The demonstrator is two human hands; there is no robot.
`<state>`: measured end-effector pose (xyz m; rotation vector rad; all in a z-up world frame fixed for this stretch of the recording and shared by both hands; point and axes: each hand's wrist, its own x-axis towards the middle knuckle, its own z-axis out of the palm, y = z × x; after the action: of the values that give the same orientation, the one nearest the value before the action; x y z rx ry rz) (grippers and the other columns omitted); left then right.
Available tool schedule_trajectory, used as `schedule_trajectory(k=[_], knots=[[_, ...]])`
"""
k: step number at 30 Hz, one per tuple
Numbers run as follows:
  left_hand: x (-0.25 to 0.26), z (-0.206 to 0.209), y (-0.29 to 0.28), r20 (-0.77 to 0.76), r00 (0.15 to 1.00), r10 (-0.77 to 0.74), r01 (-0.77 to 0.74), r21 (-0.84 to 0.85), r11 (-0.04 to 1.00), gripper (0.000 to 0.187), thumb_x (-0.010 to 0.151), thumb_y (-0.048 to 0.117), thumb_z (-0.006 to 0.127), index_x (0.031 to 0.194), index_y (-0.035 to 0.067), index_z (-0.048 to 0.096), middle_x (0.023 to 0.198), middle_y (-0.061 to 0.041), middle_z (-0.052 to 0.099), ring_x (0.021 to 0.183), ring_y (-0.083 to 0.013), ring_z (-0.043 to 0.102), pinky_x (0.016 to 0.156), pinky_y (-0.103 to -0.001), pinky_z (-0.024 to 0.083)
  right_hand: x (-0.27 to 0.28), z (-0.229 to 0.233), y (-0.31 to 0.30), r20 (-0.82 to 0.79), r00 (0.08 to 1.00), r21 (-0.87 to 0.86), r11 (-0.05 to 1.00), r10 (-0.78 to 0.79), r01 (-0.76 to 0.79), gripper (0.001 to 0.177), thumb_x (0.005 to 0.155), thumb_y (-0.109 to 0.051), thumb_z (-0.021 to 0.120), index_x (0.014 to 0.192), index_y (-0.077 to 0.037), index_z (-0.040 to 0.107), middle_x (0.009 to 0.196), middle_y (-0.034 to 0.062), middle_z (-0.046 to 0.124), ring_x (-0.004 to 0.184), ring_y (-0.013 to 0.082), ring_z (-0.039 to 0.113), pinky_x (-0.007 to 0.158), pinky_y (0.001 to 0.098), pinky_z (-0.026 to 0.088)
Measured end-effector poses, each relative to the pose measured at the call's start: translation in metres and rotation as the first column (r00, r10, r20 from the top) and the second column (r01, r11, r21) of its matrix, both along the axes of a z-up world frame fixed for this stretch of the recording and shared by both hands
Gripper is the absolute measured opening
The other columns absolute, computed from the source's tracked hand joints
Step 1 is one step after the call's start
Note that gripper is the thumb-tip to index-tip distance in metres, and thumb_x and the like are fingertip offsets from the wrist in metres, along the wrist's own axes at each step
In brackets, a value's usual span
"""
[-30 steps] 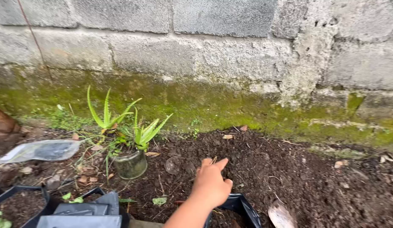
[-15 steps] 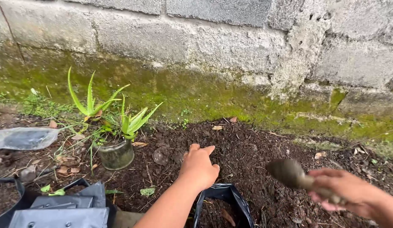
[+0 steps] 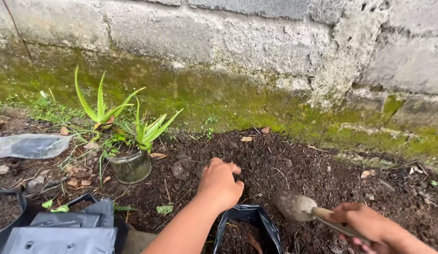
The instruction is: Filling black plastic grow bags with soil using a hand trowel.
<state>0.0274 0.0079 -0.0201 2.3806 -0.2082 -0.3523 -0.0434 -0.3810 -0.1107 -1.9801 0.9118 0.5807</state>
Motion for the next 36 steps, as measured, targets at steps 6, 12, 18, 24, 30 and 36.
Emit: schedule_trajectory(k=[6,12,18,24,30,36], knots=[[-0.01,-0.04,-0.012,-0.167,0.976,-0.14,0.165,0.149,0.975,0.012,0.095,0.019,0.067,0.1,0.019,0.078,0.133,-0.014,0.054,0.129,-0.033,0.056,0.115,-0.046,0.047,0.02,0.001,0.066,0.071,0.97,0.17,0.961,-0.234,0.22,0.027,0.102,-0.021,0.06,0.119,-0.001,0.063,0.064,0.0086,0.057,0.038,0.0137,0.039,0.031,0.0297,0.03],[0.004,-0.113,-0.021,-0.4,0.871,-0.287,0.416,0.288,0.862,0.053,0.093,0.016,0.075,0.143,0.022,0.058,0.163,-0.02,0.021,0.141,-0.0468,0.041,0.118,-0.049,0.036,0.034,-0.036,0.073,0.115,0.939,0.282,0.917,-0.324,0.282,0.026,0.101,-0.017,0.062,0.124,-0.005,0.061,0.068,0.0104,0.06,0.04,0.0144,0.041,0.032,0.0291,0.031],[0.016,-0.14,-0.014,-0.269,0.924,-0.271,0.343,0.272,0.899,0.072,0.08,0.001,0.073,0.147,0.012,0.05,0.144,-0.02,0.052,0.133,-0.0381,0.056,0.111,-0.041,0.047,0.036,-0.055,0.053,0.156,0.924,0.431,0.866,-0.35,0.255,0.028,0.101,-0.016,0.058,0.128,-0.007,0.055,0.067,0.0109,0.058,0.04,0.0138,0.041,0.031,0.029,0.028],[0.016,-0.151,-0.014,-0.166,0.971,-0.171,0.2,0.173,0.964,0.068,0.077,-0.005,0.066,0.144,0.001,0.053,0.13,-0.02,0.065,0.125,-0.0345,0.063,0.106,-0.036,0.051,0.022,-0.039,0.031,0.161,0.91,0.491,0.83,-0.383,0.263,0.025,0.105,-0.015,0.054,0.129,-0.009,0.058,0.066,0.0129,0.057,0.039,0.0169,0.036,0.031,0.0316,0.026],[0.01,-0.149,-0.01,-0.21,0.961,-0.181,0.218,0.168,0.961,0.083,0.082,-0.003,0.063,0.159,0.005,0.032,0.142,-0.023,0.056,0.123,-0.0357,0.063,0.1,-0.038,0.055,-0.003,-0.006,0.012,0.28,0.887,0.519,0.835,-0.368,0.182,0.024,0.103,-0.018,0.054,0.119,-0.001,0.059,0.065,0.0142,0.057,0.036,0.0167,0.036,0.028,0.0303,0.025],[-0.02,-0.103,0.008,-0.404,0.912,-0.076,0.144,0.14,0.98,0.092,0.082,-0.006,0.056,0.164,0.025,0.026,0.146,-0.015,0.059,0.083,-0.0329,0.076,0.048,-0.034,0.056,-0.026,0.005,-0.022,0.291,0.912,0.53,0.843,-0.288,0.097,0.022,0.102,-0.016,0.053,0.119,-0.002,0.054,0.065,0.0137,0.058,0.035,0.0159,0.038,0.028,0.0299,0.027]])
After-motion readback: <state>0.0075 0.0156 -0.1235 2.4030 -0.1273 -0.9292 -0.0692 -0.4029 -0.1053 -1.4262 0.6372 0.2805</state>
